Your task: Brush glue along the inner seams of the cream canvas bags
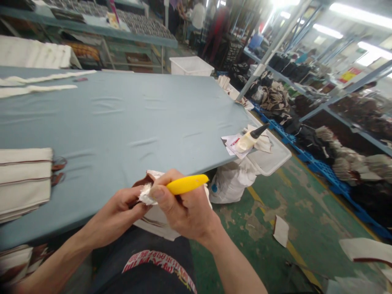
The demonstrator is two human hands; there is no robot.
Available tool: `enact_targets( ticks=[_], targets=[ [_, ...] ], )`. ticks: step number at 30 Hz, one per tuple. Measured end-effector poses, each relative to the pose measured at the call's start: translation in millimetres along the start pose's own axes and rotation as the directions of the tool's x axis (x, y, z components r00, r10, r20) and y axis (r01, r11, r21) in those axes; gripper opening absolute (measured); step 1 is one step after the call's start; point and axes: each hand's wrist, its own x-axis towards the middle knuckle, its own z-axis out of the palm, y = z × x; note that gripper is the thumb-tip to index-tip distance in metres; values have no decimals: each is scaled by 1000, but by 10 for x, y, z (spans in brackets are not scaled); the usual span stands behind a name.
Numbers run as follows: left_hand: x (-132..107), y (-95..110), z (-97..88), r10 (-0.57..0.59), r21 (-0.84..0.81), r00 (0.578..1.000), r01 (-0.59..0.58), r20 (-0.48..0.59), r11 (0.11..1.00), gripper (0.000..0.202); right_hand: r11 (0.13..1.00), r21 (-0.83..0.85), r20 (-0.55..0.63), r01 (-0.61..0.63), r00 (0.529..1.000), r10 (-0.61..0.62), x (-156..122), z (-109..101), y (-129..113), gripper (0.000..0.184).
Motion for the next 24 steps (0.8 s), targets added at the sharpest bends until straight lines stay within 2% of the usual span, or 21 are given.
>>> enact_targets(
  ticks=[3,5,7,9,11,13,15,18,21,24],
  targets=[
    [-22,-21,-5,-46,-40,999,46,1,998,26,984,166,-161,-58,983,85,-50,48,76,30],
    [-22,-25,-6,-61,-40,998,60,-9,997,26,967,251,-300,-39,947,116,-41,39,126,36],
    [-13,-19,-4,-49,-35,999,48,-21,998,26,977,215,-443,9,892,89,-39,7,172,37],
    [1,-13,7,-33,-24,999,32,-37,999,26,999,43,-535,30,845,-2,-85,-20,204,34],
    [14,-14,24,-30,3,998,30,-63,1000,27,987,-160,-511,6,855,-89,-185,-13,206,29],
    [24,-27,44,-24,51,995,29,-100,998,27,953,-304,-403,9,905,-137,-312,43,174,25],
    [34,-47,59,-6,102,992,19,-124,995,27,916,-397,-314,59,929,-196,-431,129,125,24],
    [57,-65,71,-5,116,995,16,-95,993,30,906,-413,-300,90,926,-228,-550,222,92,24],
    [82,-63,78,-15,132,996,27,-84,991,32,942,-334,-353,-6,928,-119,-594,176,144,19],
    [90,-66,84,-3,207,994,27,-112,978,31,946,-312,-469,-82,880,-78,-559,36,212,19]
  ],
)
